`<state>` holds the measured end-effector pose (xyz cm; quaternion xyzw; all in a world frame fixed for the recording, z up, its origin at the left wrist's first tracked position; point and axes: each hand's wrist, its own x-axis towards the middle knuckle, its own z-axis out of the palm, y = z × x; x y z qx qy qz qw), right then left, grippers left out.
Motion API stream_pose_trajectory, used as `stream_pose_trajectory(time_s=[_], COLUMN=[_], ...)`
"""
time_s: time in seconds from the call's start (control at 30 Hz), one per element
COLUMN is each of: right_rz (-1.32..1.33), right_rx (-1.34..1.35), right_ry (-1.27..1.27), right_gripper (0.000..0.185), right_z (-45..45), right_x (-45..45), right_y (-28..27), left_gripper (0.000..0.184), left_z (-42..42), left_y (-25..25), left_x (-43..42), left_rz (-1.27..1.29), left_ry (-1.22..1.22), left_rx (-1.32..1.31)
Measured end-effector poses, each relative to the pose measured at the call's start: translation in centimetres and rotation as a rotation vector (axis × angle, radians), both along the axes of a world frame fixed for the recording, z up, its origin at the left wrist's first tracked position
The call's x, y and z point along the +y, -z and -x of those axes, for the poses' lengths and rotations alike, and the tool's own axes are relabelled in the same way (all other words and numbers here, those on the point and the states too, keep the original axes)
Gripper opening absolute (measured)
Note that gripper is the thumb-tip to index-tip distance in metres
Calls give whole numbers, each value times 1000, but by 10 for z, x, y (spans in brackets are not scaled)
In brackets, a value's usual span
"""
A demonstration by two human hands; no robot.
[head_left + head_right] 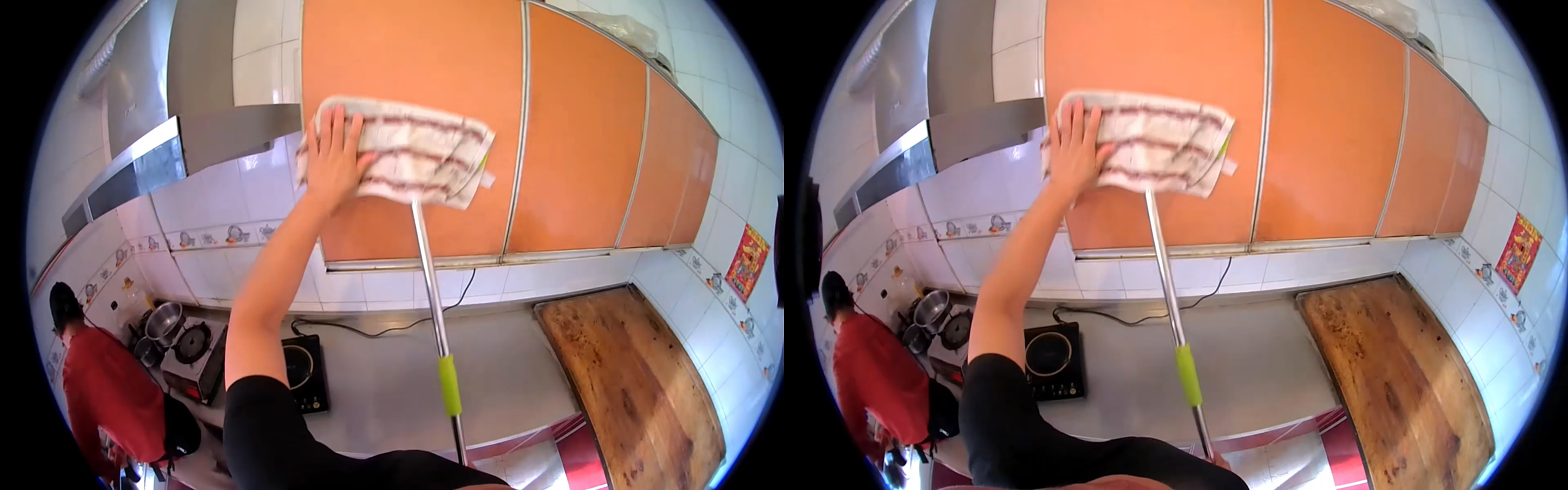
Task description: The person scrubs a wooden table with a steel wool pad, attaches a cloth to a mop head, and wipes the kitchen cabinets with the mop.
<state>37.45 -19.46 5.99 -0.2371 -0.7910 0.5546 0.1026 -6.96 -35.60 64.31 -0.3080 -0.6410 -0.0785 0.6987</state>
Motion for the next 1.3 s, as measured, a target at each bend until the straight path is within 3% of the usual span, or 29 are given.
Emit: stream_pose_trajectory(time_s=[0.03, 0.07, 0.13, 0.17, 0.23, 0.33, 0.37, 0.5, 0.57, 0.67, 0.83, 0.93, 1.0, 1.03, 1.17, 1.3], right_rz=[-48, -18, -184, -153, -112, -169, -87, -110, -96, -71, -49, -33, -62, -28, 19, -54], right_rx=[-52, 134, 168, 194, 236, 224, 157, 158, 166, 111, 275, 271, 262, 249, 210, 282], right_ry=[0, -123, -118, -123, -162, -164, -179, -154, -147, -117, -126, -158, -184, -191, -184, -149], right_gripper=[30, 22, 25, 28, 28, 29, 30, 32, 33, 35, 34, 35, 35, 35, 36, 38], right_z=[-8, 10, 46, 64, 83, 79, 73, 38, 17, 37, 74, 72, 60, 57, 60, 92], right_x=[-7, 0, 12, 7, -3, -23, -22, -20, -25, -8, -2, -7, -6, -10, -15, 1], right_y=[-1, -55, -91, -151, -203, -224, -208, -132, -129, -157, -233, -203, -151, -150, -182, -208], left_gripper=[73, 72, 69, 67, 71, 69, 66, 66, 67, 66, 68, 69, 69, 69, 65, 70], left_z=[9, 18, 36, 35, -11, -14, 39, 32, 32, 31, 19, 27, 45, 47, 37, -13], left_y=[-24, -54, -124, -154, -185, -227, -214, -131, -107, -151, -226, -222, -180, -162, -188, -227], left_x=[-4, -6, -9, -17, -27, -42, -42, -44, -49, -48, -38, -49, -48, -49, -53, -41], left_rz=[-13, -70, -160, -194, -181, -178, -174, -147, -127, -136, -201, -179, -149, -136, -108, -179], left_ry=[-21, -66, -98, -93, -96, -110, -117, -200, -143, -156, -52, -108, -121, -131, -100, -23], left_rx=[40, 78, 133, 158, -148, -275, 63, 99, 142, 89, -21, 90, 132, 164, 130, -198])
